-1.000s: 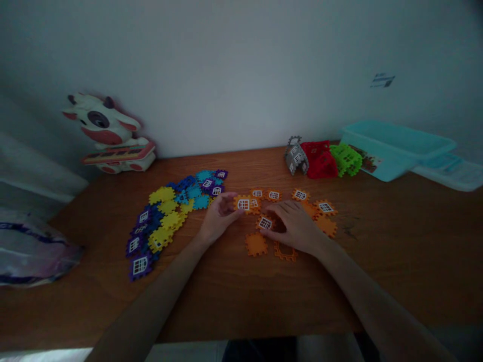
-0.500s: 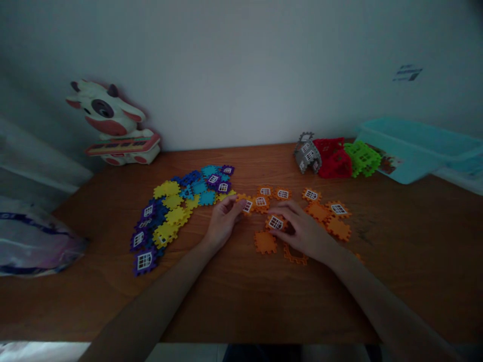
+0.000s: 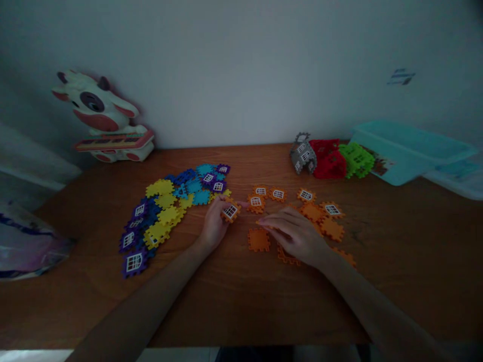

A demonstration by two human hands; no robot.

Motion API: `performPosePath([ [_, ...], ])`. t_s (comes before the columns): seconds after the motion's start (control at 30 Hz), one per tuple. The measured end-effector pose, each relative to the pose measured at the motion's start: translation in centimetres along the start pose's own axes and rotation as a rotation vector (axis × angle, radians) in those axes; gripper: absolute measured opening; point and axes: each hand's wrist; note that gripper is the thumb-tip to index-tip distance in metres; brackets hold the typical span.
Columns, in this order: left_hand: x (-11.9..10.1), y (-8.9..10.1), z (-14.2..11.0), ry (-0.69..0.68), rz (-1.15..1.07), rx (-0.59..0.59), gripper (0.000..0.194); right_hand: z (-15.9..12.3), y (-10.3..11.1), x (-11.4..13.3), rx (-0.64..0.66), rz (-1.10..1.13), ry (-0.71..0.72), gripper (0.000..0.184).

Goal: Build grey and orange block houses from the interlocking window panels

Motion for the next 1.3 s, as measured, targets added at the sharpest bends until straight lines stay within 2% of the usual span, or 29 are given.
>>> performPosePath([
  [0.13, -0.2, -0.1, -0.2, 0.011, 0.019, -0.016, 0.037, 0.2, 0.5, -0.5, -0.112, -0.03, -0.167, 0.03],
  [0.3, -0.5, 0.0, 0.0, 0.051, 0.03, 0.062, 0.041, 0.1, 0.9, -0.8, -0.271, -0.027, -0.432, 0.017],
  [0.43, -0.7, 0.2, 0.4, 0.132, 0.046, 0.051, 0.041, -0.1, 0.6, -1.0, -0.395, 0.122, -0.71, 0.026],
  [0.53, -0.7, 0.6, 0.7, 0.179, 0.011, 0.115, 0.038, 0.0, 0.4, -1.4, -0.467, 0.261, -0.824, 0.035],
  [0.63, -0.5, 1.1, 0.8, 0.169, 0.007, 0.212, 0.05, 0.3, 0.4, -2.0, -0.527, 0.352, -0.886, 0.045],
  [0.7, -0.3, 1.3, 0.9, 0.153, 0.032, 0.263, 0.055, 0.4, 0.5, -2.4, -0.529, 0.36, -0.912, 0.038],
  [0.83, -0.4, 1.7, 0.9, 0.147, 0.133, 0.37, 0.057, 0.5, 1.0, -2.7, -0.539, 0.191, -0.854, 0.024],
  [0.93, -0.7, 1.9, 0.9, 0.076, 0.232, 0.431, 0.059, 0.5, 1.4, -2.6, -0.578, 0.098, -0.856, 0.023],
  [1.07, -0.9, 2.2, 0.9, 0.053, 0.324, 0.536, 0.062, 0.7, 1.6, -2.5, -0.574, 0.247, -0.968, 0.029],
  [1.23, -1.1, 1.9, 0.9, 0.081, 0.295, 0.547, 0.07, 0.9, 1.1, -2.2, -0.567, 0.412, -0.957, 0.039],
  [1.3, -1.2, 1.6, 0.7, 0.047, 0.291, 0.532, 0.065, 1.0, 0.9, -2.0, -0.53, 0.418, -0.924, 0.044],
])
Point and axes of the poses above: each hand's wrist, its own z-axis towards the middle knuckle, its own y-axis out of the back of the hand, x = y × z, and after that the axes turned 12 degrees about -x, right-handed
